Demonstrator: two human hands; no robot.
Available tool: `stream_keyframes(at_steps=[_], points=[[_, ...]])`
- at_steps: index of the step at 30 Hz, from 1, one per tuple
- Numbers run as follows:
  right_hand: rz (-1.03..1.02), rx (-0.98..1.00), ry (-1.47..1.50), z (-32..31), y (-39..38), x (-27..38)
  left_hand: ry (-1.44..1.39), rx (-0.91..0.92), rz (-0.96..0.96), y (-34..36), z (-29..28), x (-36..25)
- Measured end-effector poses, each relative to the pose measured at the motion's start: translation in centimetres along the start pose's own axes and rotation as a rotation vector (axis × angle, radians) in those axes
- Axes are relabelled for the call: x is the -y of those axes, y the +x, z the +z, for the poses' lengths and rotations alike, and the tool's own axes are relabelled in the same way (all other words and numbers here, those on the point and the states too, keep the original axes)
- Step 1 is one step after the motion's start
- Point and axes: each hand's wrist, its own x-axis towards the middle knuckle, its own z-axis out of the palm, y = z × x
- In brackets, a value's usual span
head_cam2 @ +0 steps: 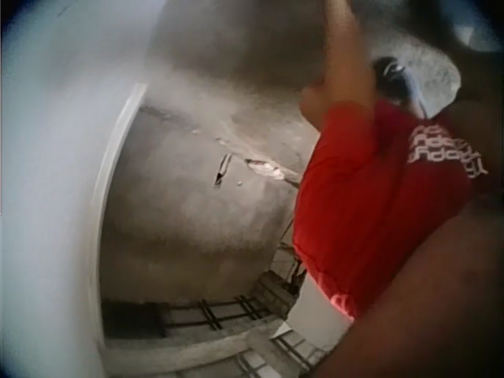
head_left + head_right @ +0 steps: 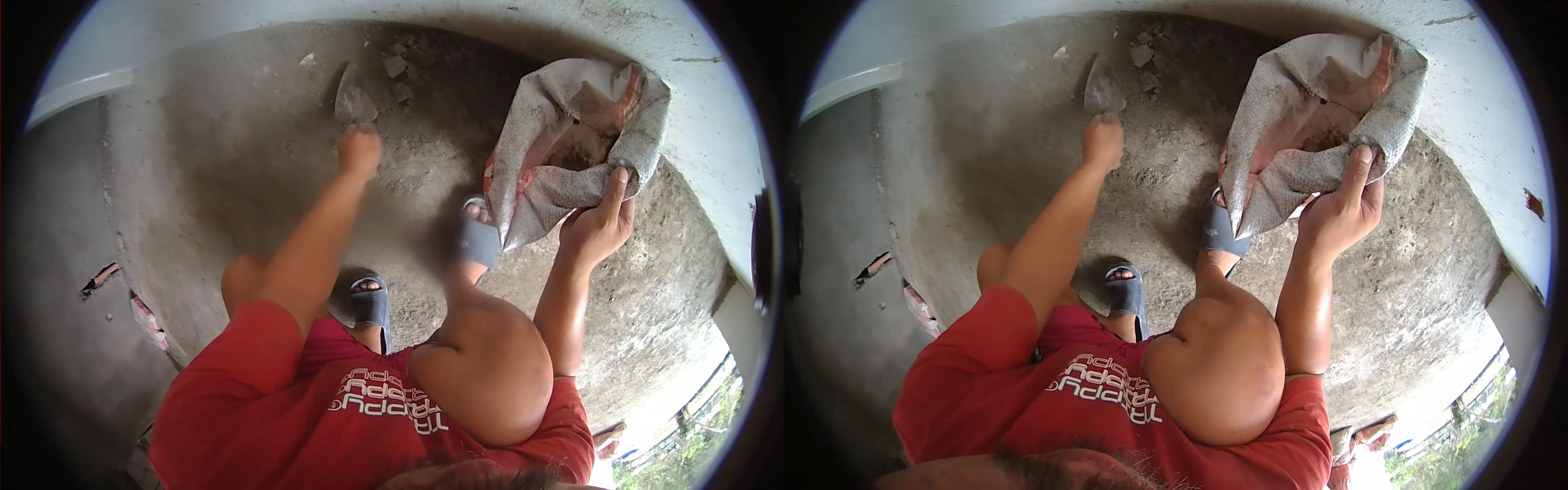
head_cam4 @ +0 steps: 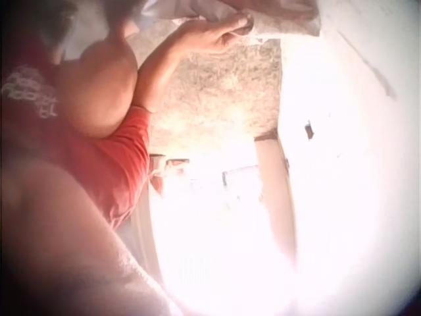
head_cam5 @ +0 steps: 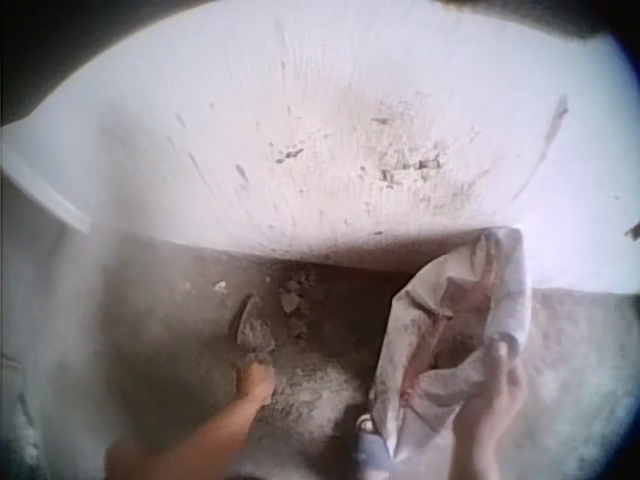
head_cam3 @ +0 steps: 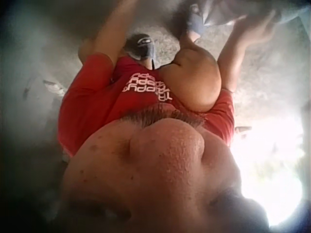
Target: The person applies wet cement to the base of a wall using a trowel after carrying a bag of cement into the room.
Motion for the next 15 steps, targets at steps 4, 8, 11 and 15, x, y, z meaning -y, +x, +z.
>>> stream_keyframes(at_steps=[4,8,11,15], points=[[0.022,0.018,0.039,0.9,-0.3,0.2,0.106,0.021,0.230,0.5,2.3,-6.1],[-0.019,0.018,-0.039,-0.8,0.4,-0.5,-0.527,0.295,-0.314,-0.3,3.8,-11.5],[0.001,-0.014,-0.028,-1.9,1.0,-0.7,-0.697,0.283,-0.323,-0.3,6.1,-12.8],[0.046,0.059,0.042,0.0,0.4,-0.4,-0.551,0.144,-0.025,5.9,11.1,-10.7]])
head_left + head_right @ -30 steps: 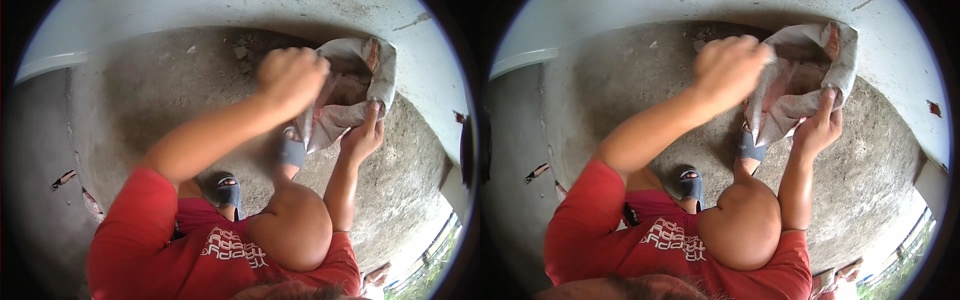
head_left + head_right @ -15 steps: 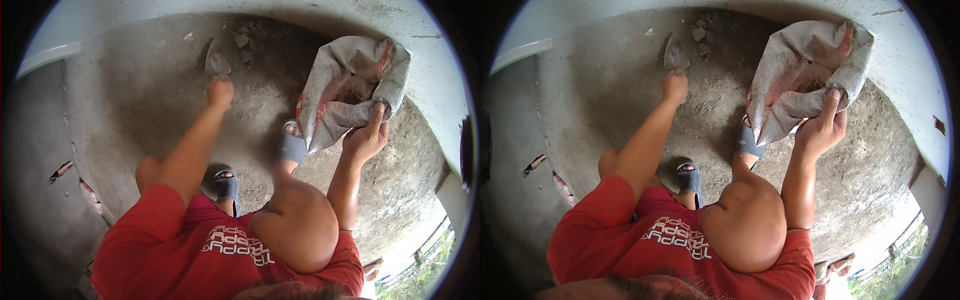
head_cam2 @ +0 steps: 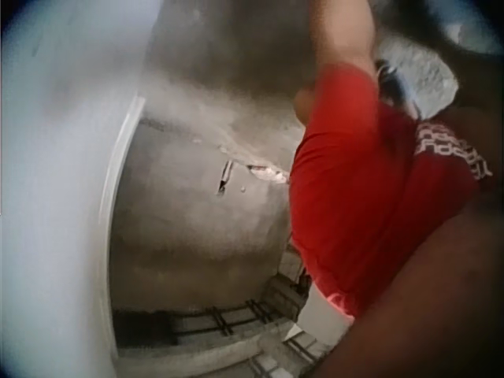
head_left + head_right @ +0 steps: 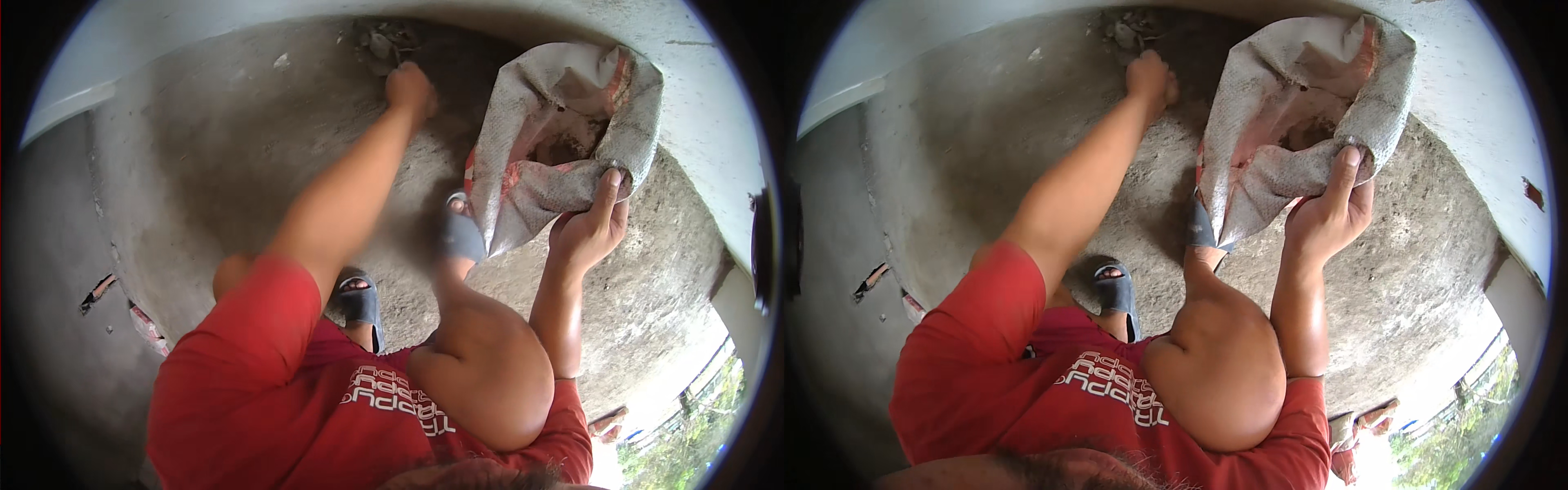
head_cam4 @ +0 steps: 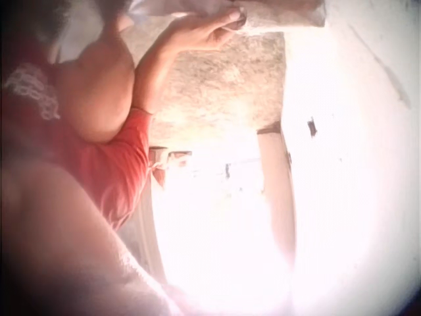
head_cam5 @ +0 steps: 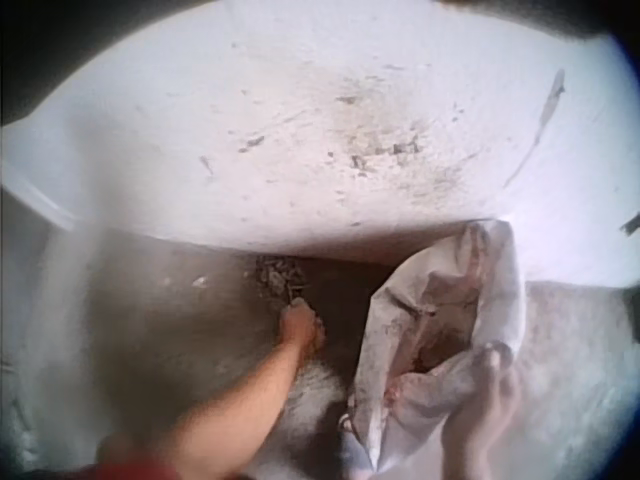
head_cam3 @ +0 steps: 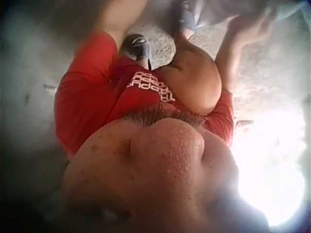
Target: The person applies wet cement to the base of a wall using a trowel after carrying a bag of cement into the room.
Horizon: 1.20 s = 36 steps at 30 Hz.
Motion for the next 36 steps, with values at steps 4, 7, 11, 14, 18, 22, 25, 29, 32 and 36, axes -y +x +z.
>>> stream_keyframes(at_steps=[4,7,11,14,18,22,25,29,32,36], points=[[0.004,-0.031,0.010,-2.1,0.1,0.2,-0.585,-0.016,-0.299,-2.0,5.9,-7.9],[0.029,0.003,0.085,-2.3,-0.2,0.2,-0.784,-0.017,-0.312,-2.1,4.6,-7.0],[0.081,0.061,0.177,-2.5,-0.1,0.2,-0.751,0.096,-0.330,-5.1,1.5,-6.3],[0.093,0.090,0.157,-3.3,1.0,-1.3,-0.423,0.219,-0.249,-8.3,-2.2,-6.8],[0.017,0.094,0.075,-2.2,1.2,-2.2,-0.194,0.346,-0.158,-14.1,-6.7,-11.7],[-0.014,0.053,-0.076,-0.7,0.7,-1.2,-0.047,0.588,-0.010,-18.6,-9.4,-17.4],[0.032,0.046,-0.074,0.0,0.1,-0.7,0.657,0.463,0.465,-21.3,-7.3,-18.3],[0.051,0.037,0.130,-0.1,0.0,-1.5,0.795,0.316,0.740,-23.1,-4.8,-16.1],[0.048,0.026,0.131,0.3,-0.1,-0.8,0.657,0.052,0.751,-20.6,-7.2,-14.1],[0.083,0.037,0.099,-0.6,-0.1,-1.0,0.826,-0.126,0.343,-13.7,-14.8,-7.4]])
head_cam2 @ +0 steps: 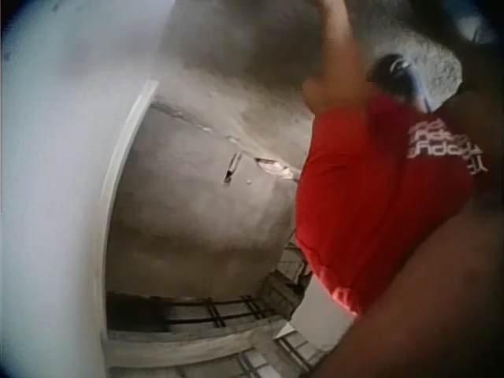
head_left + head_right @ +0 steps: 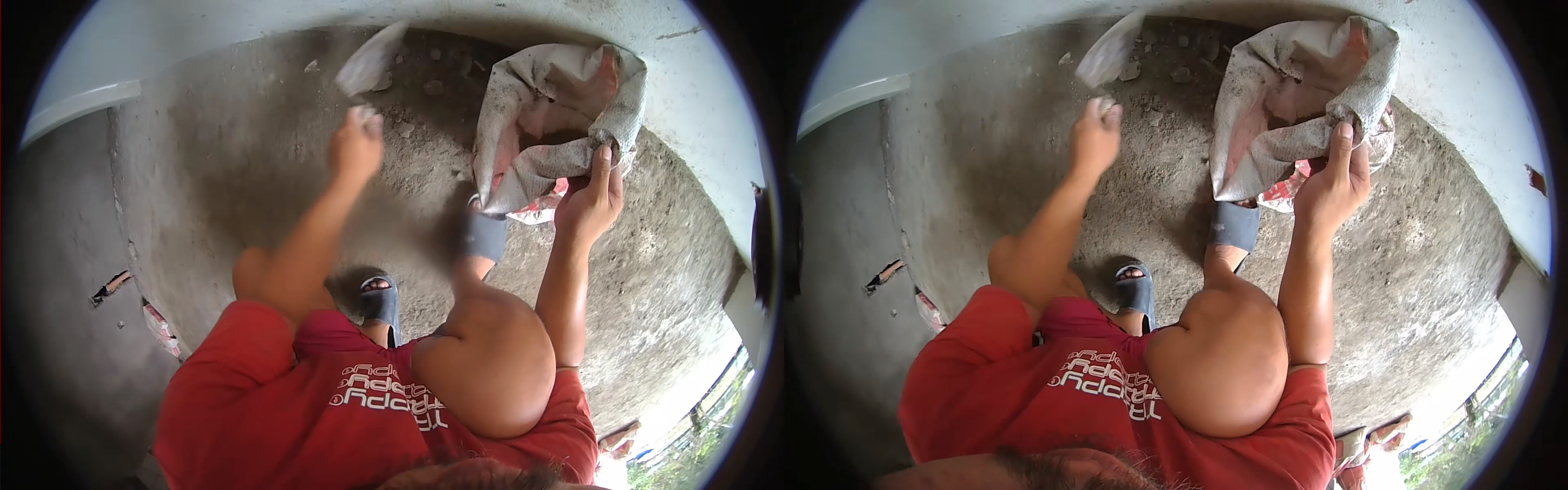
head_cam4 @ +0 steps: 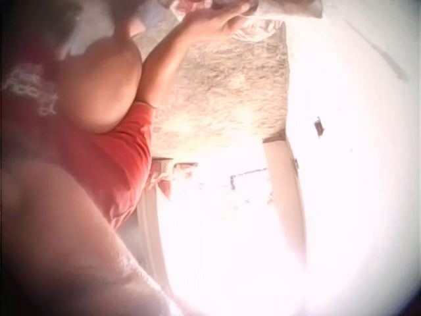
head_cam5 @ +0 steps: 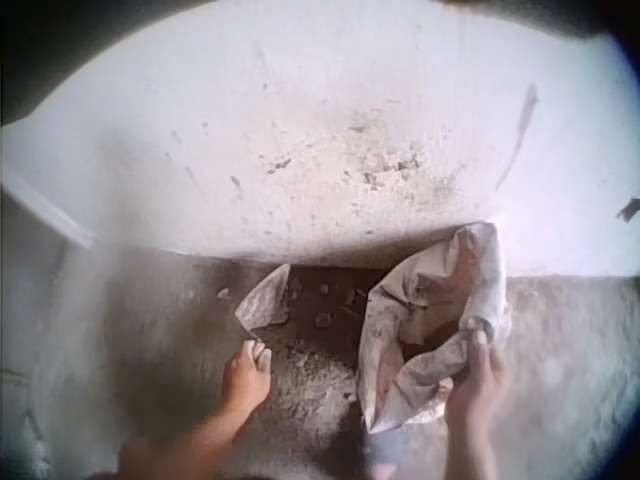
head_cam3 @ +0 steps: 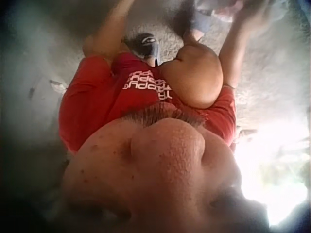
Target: The person applies wet cement to the base of a wall using a trowel after carrying a bag of cement into the room.
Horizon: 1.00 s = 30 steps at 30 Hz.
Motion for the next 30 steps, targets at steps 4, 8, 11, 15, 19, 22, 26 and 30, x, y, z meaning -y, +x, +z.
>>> stream_keyframes(at_steps=[4,8,11,15,19,22,26,30], points=[[-0.042,-0.054,0.057,0.0,0.2,0.6,0.145,-0.049,-0.119,6.1,4.0,9.2],[-0.029,-0.145,-0.013,-0.9,-0.2,1.6,0.127,-0.040,-0.084,9.9,6.1,7.4],[-0.113,-0.234,-0.096,-1.6,0.4,2.1,0.135,-0.029,-0.104,7.4,8.6,3.5],[-0.108,-0.285,-0.002,-3.0,1.8,3.9,0.116,0.083,0.119,2.0,8.5,2.1],[-0.153,-0.309,0.025,-3.2,1.8,4.2,-0.026,-0.031,-0.093,-1.5,7.0,5.3],[-0.143,-0.293,0.057,-3.4,1.6,3.2,-0.398,0.057,-0.526,-7.3,9.5,6.1],[-0.132,-0.248,0.082,-3.2,1.2,3.5,-1.093,0.173,-1.074,-10.3,11.6,-5.0],[-0.111,-0.209,0.123,-2.7,1.2,3.7,-1.254,0.193,-0.874,-1.5,13.6,-9.6]])
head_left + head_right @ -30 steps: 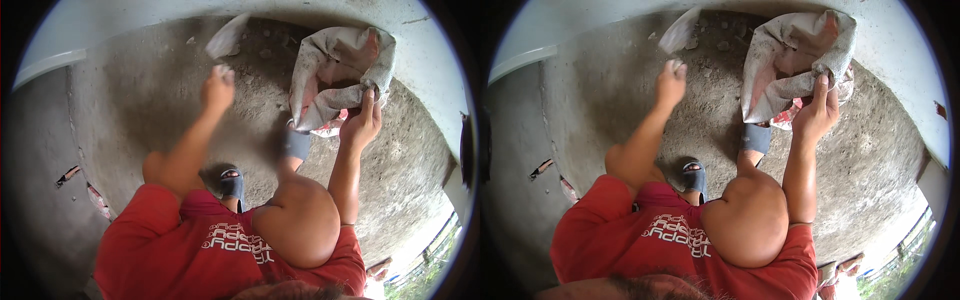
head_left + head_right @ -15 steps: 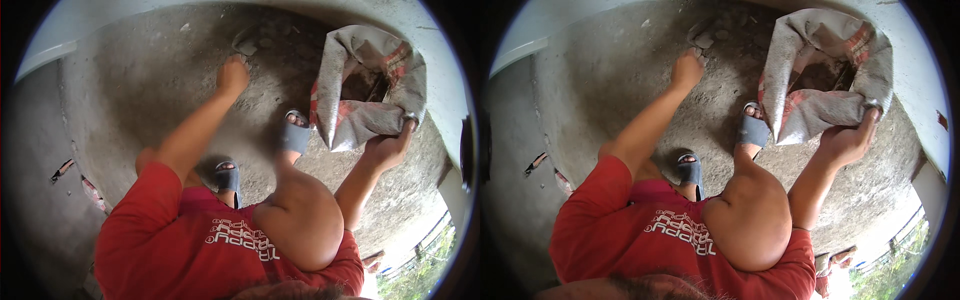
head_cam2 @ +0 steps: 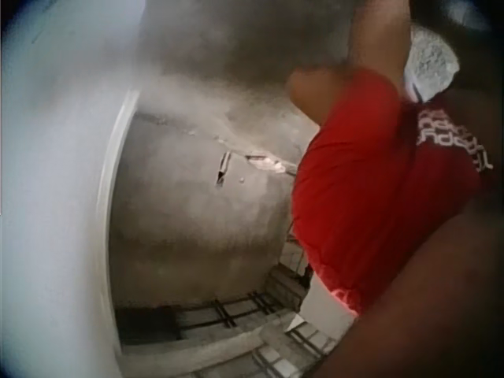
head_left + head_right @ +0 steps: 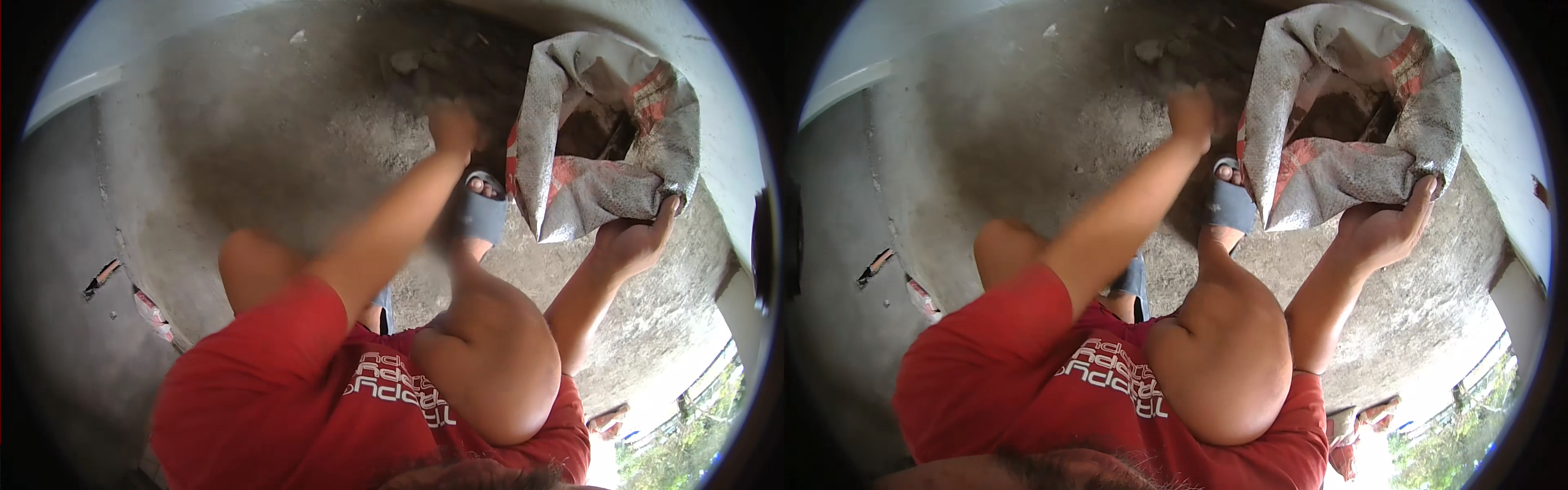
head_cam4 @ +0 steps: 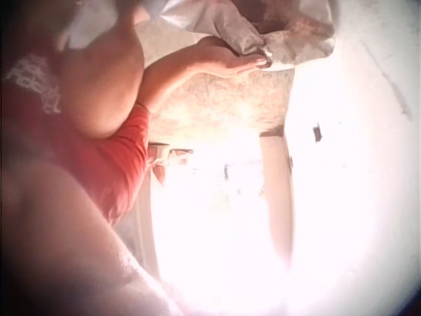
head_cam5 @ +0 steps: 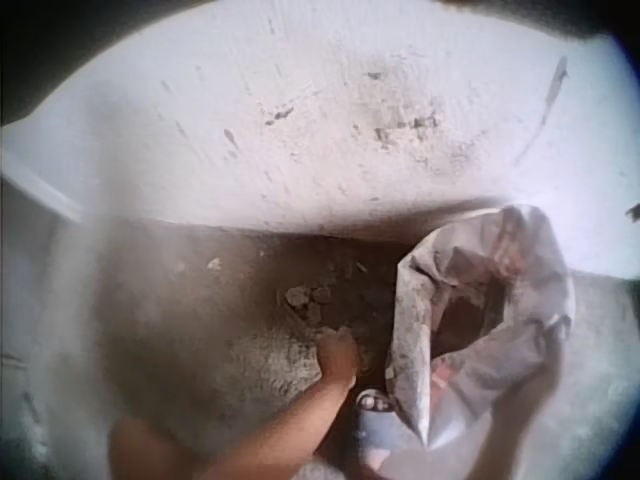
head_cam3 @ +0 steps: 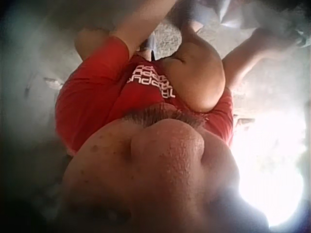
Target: The person applies wet cement to the base of a wall using a trowel after carrying a bag of cement into the room.
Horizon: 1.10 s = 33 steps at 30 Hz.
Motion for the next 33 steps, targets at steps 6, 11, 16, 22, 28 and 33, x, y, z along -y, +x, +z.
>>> stream_keyframes(at_steps=[6,11,16,22,28,33], points=[[-0.017,-0.065,-0.074,-1.4,0.4,-0.3,0.727,0.158,0.224,2.8,-8.2,-7.9],[-0.008,-0.063,-0.095,-1.0,0.0,0.2,1.703,0.187,0.604,-1.9,-17.3,-8.9],[-0.023,-0.045,-0.055,-1.1,0.3,0.1,2.030,0.844,0.431,-0.2,-17.4,-9.9],[-0.017,-0.068,-0.091,-1.2,0.1,0.2,2.005,1.013,0.245,7.5,-12.4,-12.7],[-0.036,-0.040,-0.126,-1.8,0.2,-0.2,1.644,0.608,0.373,7.2,-8.4,-16.2],[-0.069,-0.040,-0.120,-1.5,0.6,1.3,1.778,0.881,0.573,3.7,-2.5,-6.4]])
